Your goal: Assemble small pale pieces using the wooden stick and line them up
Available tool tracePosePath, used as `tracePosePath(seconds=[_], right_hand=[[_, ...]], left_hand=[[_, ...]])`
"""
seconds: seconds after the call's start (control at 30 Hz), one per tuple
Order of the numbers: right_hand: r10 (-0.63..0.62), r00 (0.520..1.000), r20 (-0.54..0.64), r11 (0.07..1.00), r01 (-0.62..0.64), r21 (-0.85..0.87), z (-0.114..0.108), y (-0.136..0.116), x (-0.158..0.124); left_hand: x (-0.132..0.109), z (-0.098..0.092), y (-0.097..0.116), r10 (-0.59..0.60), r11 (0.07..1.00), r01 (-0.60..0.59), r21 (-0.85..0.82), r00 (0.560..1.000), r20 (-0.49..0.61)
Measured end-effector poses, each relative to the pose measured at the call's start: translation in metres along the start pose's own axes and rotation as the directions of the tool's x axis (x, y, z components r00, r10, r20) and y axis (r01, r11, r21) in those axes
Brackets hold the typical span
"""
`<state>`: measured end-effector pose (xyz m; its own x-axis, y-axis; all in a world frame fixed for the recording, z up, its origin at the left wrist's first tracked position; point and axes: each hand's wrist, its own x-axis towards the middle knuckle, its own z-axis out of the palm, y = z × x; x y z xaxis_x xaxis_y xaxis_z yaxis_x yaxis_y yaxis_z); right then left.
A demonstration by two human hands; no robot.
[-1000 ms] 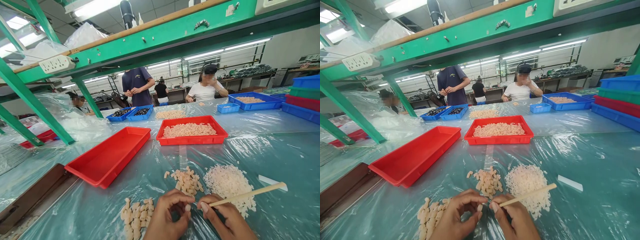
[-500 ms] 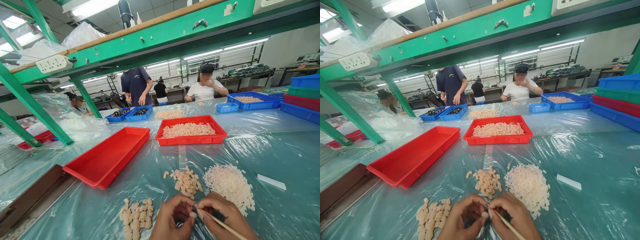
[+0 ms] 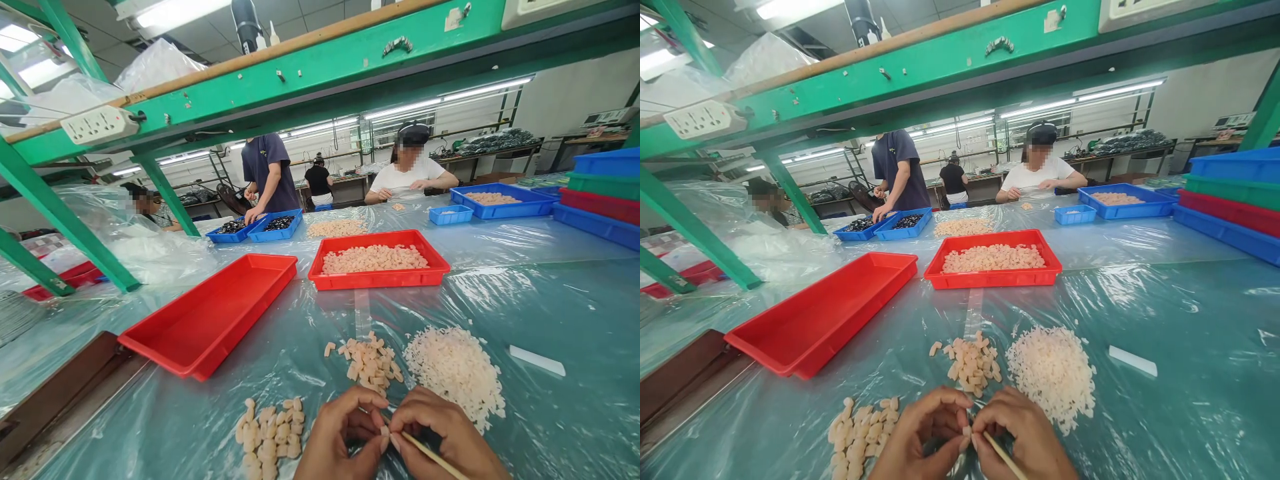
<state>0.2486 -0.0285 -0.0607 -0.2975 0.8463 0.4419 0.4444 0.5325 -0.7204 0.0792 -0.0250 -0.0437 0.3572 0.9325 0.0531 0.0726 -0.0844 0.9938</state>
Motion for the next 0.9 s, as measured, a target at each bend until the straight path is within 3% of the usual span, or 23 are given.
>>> tracePosePath(seconds=[0.33,0.47,0.6,0.7,0.8,0.9], right_hand=[[-0.006,1.000,0.003,1.000,0.006,0.011,-0.001,-0.005,0.002],[-0.008,1.000,-0.011,1.000,0.008,0.006,-0.012,-0.007,0.004],[0.092,0.987,-0.134,0.990,-0.105,-0.093,-0.041,0.000,0.006],[0.124,0.942,-0.311,0.921,-0.226,-0.318,-0.063,0.018,0.005],[0.162,0.925,-0.343,0.818,-0.320,-0.478,-0.078,0.035,0.005],[0.151,0.917,-0.369,0.787,-0.338,-0.517,-0.085,0.039,0.006]], left_hand=[[0.003,0.001,0.003,-0.054,0.981,0.059,-0.186,0.998,0.032],[0.006,-0.010,0.002,-0.033,0.986,0.021,-0.168,0.997,-0.067],[0.005,-0.014,0.002,0.014,0.998,-0.007,0.056,0.992,-0.125],[0.004,-0.007,0.001,0.047,0.946,-0.048,0.319,0.999,0.010],[0.004,0.001,-0.002,0.074,0.867,-0.145,0.476,0.984,0.165],[0.005,0.004,-0.005,0.088,0.813,-0.203,0.546,0.969,0.229]])
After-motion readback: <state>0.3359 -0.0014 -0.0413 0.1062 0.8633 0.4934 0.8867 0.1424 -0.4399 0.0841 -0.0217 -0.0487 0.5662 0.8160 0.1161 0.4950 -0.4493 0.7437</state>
